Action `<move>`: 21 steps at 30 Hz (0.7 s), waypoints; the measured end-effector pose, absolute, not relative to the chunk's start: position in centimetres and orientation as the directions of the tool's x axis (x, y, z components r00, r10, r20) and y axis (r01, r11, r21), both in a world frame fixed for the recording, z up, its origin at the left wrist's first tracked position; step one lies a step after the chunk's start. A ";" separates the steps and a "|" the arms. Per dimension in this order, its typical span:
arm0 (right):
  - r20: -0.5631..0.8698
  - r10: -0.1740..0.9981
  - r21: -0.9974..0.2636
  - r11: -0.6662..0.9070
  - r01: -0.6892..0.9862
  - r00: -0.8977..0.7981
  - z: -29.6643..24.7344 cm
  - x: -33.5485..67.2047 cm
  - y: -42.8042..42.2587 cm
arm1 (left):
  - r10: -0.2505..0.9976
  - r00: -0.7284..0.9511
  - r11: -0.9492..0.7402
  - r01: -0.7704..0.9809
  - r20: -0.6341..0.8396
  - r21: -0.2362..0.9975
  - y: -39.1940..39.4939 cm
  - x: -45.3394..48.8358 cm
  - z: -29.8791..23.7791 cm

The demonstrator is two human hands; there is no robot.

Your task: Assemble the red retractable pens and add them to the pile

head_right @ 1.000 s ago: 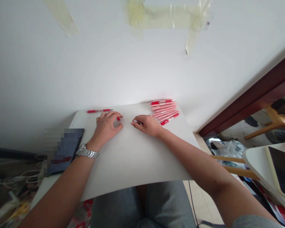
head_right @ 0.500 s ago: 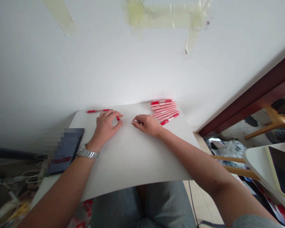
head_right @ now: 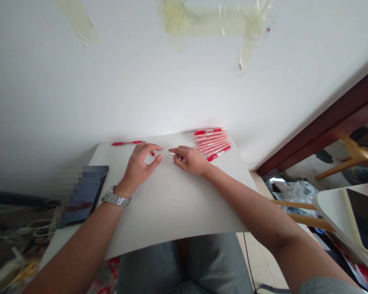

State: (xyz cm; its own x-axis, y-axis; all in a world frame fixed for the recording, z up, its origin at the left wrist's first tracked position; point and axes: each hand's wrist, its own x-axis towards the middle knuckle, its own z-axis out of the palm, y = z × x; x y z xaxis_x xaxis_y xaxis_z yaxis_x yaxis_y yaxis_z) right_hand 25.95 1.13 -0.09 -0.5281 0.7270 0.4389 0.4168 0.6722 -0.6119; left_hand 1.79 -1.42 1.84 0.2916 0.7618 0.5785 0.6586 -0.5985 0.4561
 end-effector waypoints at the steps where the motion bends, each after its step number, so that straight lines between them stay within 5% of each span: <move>1: 0.442 0.722 -0.601 0.679 0.422 -0.532 -0.2 26.0 1.2 | 0.756 0.301 -0.609 0.648 0.581 0.458 -1.4 1.8 1.8; 21: 0.474 0.648 -0.532 0.750 0.392 -0.596 -0.5 25.9 1.3 | 0.719 0.370 -0.672 0.584 0.588 0.455 -1.5 2.6 1.4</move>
